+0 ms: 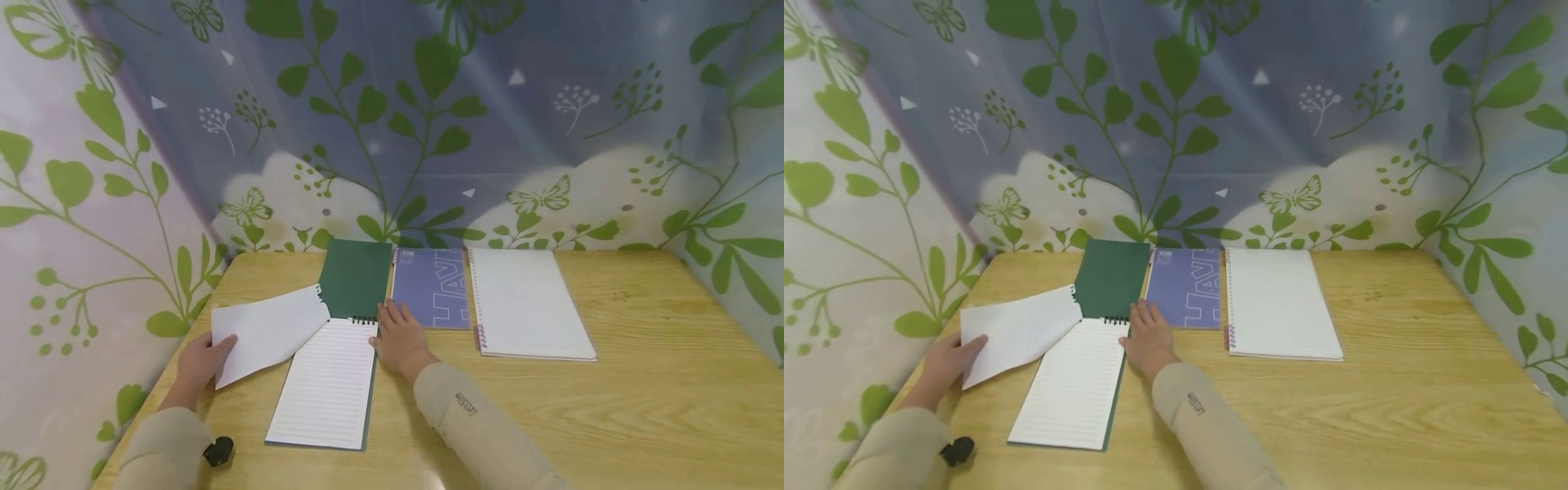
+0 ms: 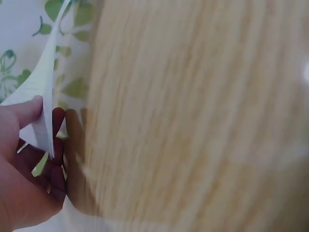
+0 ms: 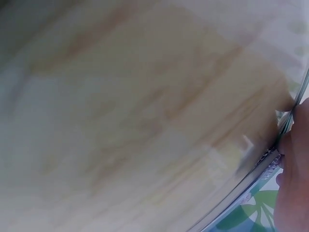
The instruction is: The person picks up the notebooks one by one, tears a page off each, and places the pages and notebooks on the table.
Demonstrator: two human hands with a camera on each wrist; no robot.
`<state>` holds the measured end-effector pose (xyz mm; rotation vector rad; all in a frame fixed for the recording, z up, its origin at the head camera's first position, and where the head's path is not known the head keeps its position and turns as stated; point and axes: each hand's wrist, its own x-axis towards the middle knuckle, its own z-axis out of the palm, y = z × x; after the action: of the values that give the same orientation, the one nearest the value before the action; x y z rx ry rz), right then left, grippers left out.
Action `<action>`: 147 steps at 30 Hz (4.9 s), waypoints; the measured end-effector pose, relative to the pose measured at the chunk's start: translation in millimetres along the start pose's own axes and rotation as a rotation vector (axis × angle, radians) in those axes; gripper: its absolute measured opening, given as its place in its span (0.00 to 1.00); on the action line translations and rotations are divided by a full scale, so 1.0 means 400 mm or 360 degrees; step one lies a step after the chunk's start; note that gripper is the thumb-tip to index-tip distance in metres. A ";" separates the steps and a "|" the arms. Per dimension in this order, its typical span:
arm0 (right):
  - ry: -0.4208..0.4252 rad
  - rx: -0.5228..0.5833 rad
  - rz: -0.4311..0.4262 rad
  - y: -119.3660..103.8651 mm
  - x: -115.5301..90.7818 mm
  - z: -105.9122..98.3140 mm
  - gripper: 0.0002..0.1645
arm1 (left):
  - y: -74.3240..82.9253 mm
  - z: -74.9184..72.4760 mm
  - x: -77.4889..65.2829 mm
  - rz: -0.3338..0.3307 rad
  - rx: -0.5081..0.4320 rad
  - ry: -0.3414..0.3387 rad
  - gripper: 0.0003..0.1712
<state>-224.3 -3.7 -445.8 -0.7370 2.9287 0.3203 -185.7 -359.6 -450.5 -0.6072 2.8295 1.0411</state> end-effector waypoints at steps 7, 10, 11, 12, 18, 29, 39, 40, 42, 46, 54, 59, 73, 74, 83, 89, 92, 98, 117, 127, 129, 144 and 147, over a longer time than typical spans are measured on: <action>-0.0004 -0.0010 -0.0008 -0.002 0.000 0.002 0.36 | -0.019 -0.011 0.007 0.0033 0.0023 0.0029 0.40; -0.0016 -0.0031 0.0000 -0.001 -0.001 0.002 0.35 | -0.015 -0.012 0.004 0.0050 0.0005 0.0036 0.39; -0.0022 -0.0040 0.0000 -0.001 -0.001 0.002 0.35 | -0.014 -0.012 0.003 0.0058 0.0003 0.0039 0.38; -0.0027 -0.0048 -0.0001 -0.001 -0.001 0.002 0.35 | -0.014 -0.012 0.002 0.0064 0.0002 0.0042 0.38; -0.0006 -0.0031 -0.0003 0.001 0.000 0.005 0.35 | -0.024 -0.013 0.002 0.0037 -0.0015 0.0052 0.39; -0.0014 -0.0009 0.0004 0.001 -0.003 0.004 0.35 | -0.057 -0.022 0.017 0.0031 -0.0083 0.0095 0.40; 0.0010 0.0006 0.0014 -0.002 -0.004 0.004 0.35 | -0.062 -0.034 0.016 -0.0061 -0.0115 0.0118 0.40; 0.0016 0.0015 0.0015 -0.001 -0.004 0.004 0.35 | -0.064 -0.035 0.015 -0.0083 -0.0137 0.0129 0.40; 0.0017 0.0017 0.0015 0.000 -0.002 0.005 0.35 | -0.066 -0.038 0.011 -0.0123 -0.0167 0.0142 0.41; 0.0005 0.0022 0.0016 0.001 -0.001 0.006 0.35 | -0.072 -0.040 0.000 -0.0133 -0.0216 0.0131 0.42; -0.0030 0.0059 0.0028 0.000 0.000 0.003 0.36 | -0.055 -0.077 -0.012 -0.0005 -0.0243 0.0271 0.42; -0.0066 0.0057 0.0047 0.001 0.000 0.004 0.36 | 0.033 -0.110 -0.063 0.0139 -0.0353 0.0589 0.32; -0.0061 0.0079 0.0044 0.000 0.001 0.004 0.35 | 0.123 -0.153 -0.159 0.0598 -0.0453 0.1218 0.11; -0.0052 0.0083 0.0044 0.000 0.000 0.004 0.35 | 0.118 -0.147 -0.161 0.0716 -0.0354 0.1240 0.11; -0.0051 0.0141 0.0041 0.003 0.000 0.003 0.35 | 0.047 -0.032 -0.176 0.1307 0.0614 0.0687 0.13; -0.0035 0.0157 0.0036 0.005 -0.002 0.000 0.36 | 0.026 -0.003 -0.181 0.1125 0.0771 0.0204 0.14; -0.0026 0.0148 0.0037 0.006 -0.001 0.000 0.36 | 0.023 0.004 -0.181 0.1108 0.0805 0.0028 0.14; -0.0036 0.0214 0.0024 0.009 0.005 -0.003 0.36 | 0.019 0.012 -0.181 0.1104 0.0742 -0.0205 0.20; 0.0045 0.0782 -0.0089 0.059 0.022 -0.032 0.31 | 0.056 0.042 -0.132 0.0864 0.0710 -0.0005 0.06; 0.0075 0.0674 -0.0438 0.046 -0.102 -0.061 0.28 | 0.192 0.062 -0.068 0.0800 0.0431 0.0011 0.21; 0.0039 0.0600 -0.0514 0.029 -0.132 -0.061 0.28 | 0.230 0.076 -0.043 0.0761 0.0317 -0.0093 0.25; -0.0061 0.0396 -0.0680 -0.052 -0.228 -0.028 0.30 | 0.360 0.165 0.096 0.0147 0.0344 -0.0419 0.19; -0.0057 0.0370 -0.0686 -0.055 -0.228 -0.029 0.30 | 0.356 0.168 0.099 0.0138 0.0341 -0.0393 0.22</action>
<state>-134.3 16.2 -424.5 -1.2659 2.6137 -0.0449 -281.7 -231.9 -423.1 -0.3151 2.7176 0.7493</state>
